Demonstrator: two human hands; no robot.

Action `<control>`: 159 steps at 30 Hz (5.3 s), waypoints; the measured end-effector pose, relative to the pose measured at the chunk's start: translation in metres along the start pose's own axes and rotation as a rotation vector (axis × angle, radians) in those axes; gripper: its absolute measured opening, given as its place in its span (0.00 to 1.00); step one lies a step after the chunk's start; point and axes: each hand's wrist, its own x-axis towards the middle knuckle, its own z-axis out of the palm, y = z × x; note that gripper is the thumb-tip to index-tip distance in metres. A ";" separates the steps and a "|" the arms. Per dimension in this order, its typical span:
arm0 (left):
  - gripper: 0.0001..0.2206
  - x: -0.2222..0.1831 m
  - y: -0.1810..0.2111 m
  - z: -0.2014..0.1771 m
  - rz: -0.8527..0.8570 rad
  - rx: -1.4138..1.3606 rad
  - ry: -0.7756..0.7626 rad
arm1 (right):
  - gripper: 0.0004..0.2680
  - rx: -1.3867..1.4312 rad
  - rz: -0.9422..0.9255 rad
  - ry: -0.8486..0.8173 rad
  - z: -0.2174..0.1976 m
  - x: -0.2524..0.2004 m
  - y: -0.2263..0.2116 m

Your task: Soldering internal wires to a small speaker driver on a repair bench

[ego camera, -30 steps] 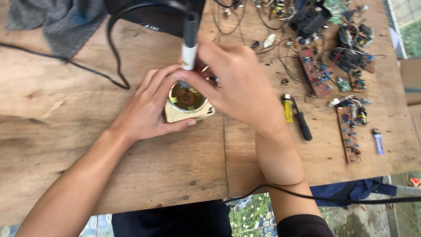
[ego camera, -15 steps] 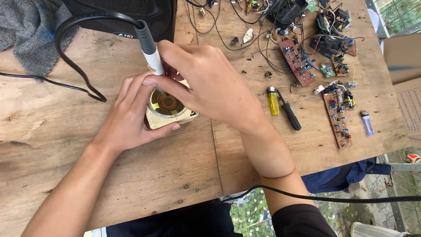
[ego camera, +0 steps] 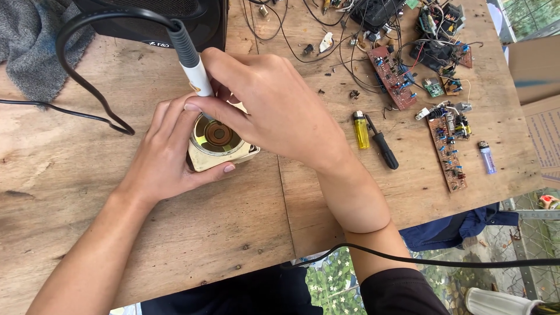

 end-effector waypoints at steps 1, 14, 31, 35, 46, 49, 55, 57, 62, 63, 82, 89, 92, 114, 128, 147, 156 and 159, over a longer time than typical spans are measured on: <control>0.40 0.000 0.001 0.000 0.000 0.001 0.001 | 0.12 0.000 -0.001 0.000 0.000 0.000 0.000; 0.42 -0.001 -0.002 0.001 0.000 0.001 -0.007 | 0.12 -0.006 -0.018 0.015 0.000 0.000 0.002; 0.42 0.000 -0.002 0.001 -0.030 -0.056 -0.025 | 0.14 -0.088 0.046 -0.022 0.004 0.000 0.003; 0.42 -0.002 -0.003 0.004 -0.015 -0.027 -0.026 | 0.12 -0.049 0.029 -0.015 0.004 -0.002 0.002; 0.43 -0.002 -0.005 0.004 -0.017 -0.030 -0.034 | 0.12 -0.072 0.023 0.006 0.002 -0.002 0.004; 0.41 0.000 -0.004 0.003 -0.003 0.005 -0.023 | 0.12 -0.055 0.017 -0.008 0.004 -0.002 0.005; 0.40 0.001 -0.002 0.002 -0.007 -0.024 -0.025 | 0.13 -0.054 0.013 0.016 0.003 -0.002 0.001; 0.40 -0.001 -0.004 0.003 -0.005 0.012 -0.017 | 0.12 -0.047 0.054 -0.031 0.006 -0.002 0.002; 0.39 -0.001 -0.004 0.003 -0.005 -0.002 -0.018 | 0.11 -0.050 0.036 -0.022 0.003 -0.002 -0.002; 0.39 -0.002 -0.004 0.003 -0.008 0.008 -0.027 | 0.10 -0.041 0.055 -0.032 0.004 -0.002 -0.002; 0.40 -0.009 -0.014 0.006 0.043 0.037 -0.017 | 0.10 -0.013 -0.026 0.053 0.021 -0.002 0.005; 0.41 -0.017 -0.024 0.014 0.093 0.213 0.040 | 0.15 0.067 0.093 0.065 0.022 -0.003 -0.001; 0.40 -0.019 -0.031 0.016 0.157 0.226 0.067 | 0.14 -0.004 0.187 0.021 0.037 -0.012 0.009; 0.35 -0.034 -0.046 0.026 0.071 0.256 0.043 | 0.18 -0.094 0.151 0.006 0.040 -0.019 0.003; 0.34 -0.014 -0.020 0.013 0.048 0.194 -0.023 | 0.15 0.005 -0.008 0.050 0.010 -0.012 -0.010; 0.42 -0.002 -0.003 0.004 -0.052 -0.064 -0.057 | 0.15 -0.158 0.008 -0.018 0.005 -0.017 0.005; 0.42 -0.002 -0.007 0.007 -0.038 -0.049 -0.027 | 0.13 -0.094 -0.045 -0.051 0.000 -0.012 0.000; 0.43 0.002 0.000 0.000 -0.042 -0.109 0.034 | 0.08 -0.012 0.022 0.010 0.005 -0.017 0.011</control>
